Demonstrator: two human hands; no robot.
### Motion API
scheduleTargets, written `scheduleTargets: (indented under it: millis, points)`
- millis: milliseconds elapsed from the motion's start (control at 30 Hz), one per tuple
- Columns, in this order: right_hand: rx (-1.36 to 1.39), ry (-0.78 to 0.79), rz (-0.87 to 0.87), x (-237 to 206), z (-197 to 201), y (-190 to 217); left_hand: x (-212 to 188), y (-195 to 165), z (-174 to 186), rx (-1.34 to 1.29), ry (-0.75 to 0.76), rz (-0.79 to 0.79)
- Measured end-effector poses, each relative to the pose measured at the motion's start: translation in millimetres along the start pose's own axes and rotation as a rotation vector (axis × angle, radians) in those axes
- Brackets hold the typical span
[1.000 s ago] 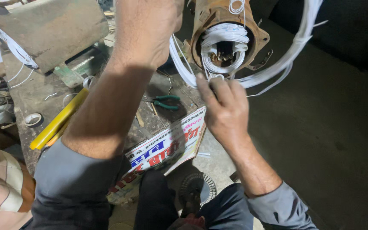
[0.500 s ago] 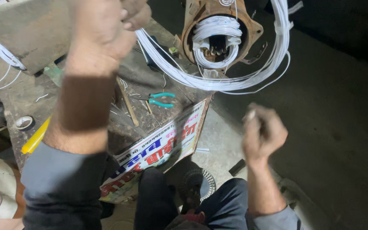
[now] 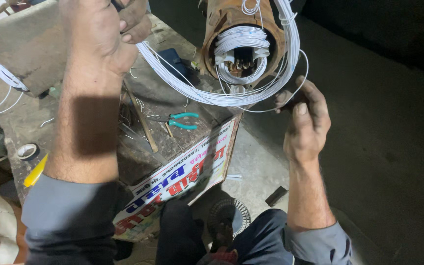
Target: The person winds white insulated wire into the slots of a motor stator, using pliers to cut the wire and a wooden stick to push the coils into place. The person also inserts white plastic spacers between the windings and continues to add more wire loops into the housing.
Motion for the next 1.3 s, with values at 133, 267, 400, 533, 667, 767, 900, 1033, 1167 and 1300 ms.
scheduleTargets:
  millis: [133,267,400,533,667,767,900,1033,1167,1300]
  points:
    - [-0.294,-0.067,0.047,0.9,-3.6,6.6,6.6,6.1,4.4,-0.010,0.035,0.055]
    - [-0.551,0.008,0.057,16.3,3.1,1.2,19.1,12.2,4.2,-0.069,0.171,0.126]
    - [-0.802,0.044,0.133,32.2,12.7,-13.6,26.1,25.1,-10.3,-0.105,0.183,0.256]
    - [-0.428,-0.093,-0.252,28.5,24.3,-30.2,25.0,38.0,-26.1,0.063,0.219,0.118]
    - [-0.034,-0.261,-0.192,15.7,30.5,-26.2,28.8,40.0,-32.8,-0.092,0.303,0.191]
    - [-0.200,-0.367,-0.021,1.2,31.9,-13.0,30.3,39.8,-35.5,-0.152,0.363,0.224]
    - [-0.034,-0.325,-0.183,-25.2,26.2,-5.5,25.6,45.0,-36.9,-0.100,0.359,0.202]
    - [0.022,-0.175,-0.256,-37.6,9.7,-18.6,17.7,44.7,-34.8,-0.137,0.386,0.197]
    - [0.290,-0.175,-0.351,-37.5,7.0,-26.1,12.2,37.3,-31.2,-0.146,0.368,0.169]
    - [0.368,0.047,-0.489,-28.7,2.6,-23.3,5.4,34.0,-33.9,-0.095,0.361,0.133]
Point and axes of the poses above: each hand's wrist, its own x-axis towards the middle knuckle, its own z-axis out of the back of the hand, y = z × x, the point moved 2 cm from there along x, towards the middle knuckle, and after that the axes turned 5 degrees about -y, right-handed, at the moved point
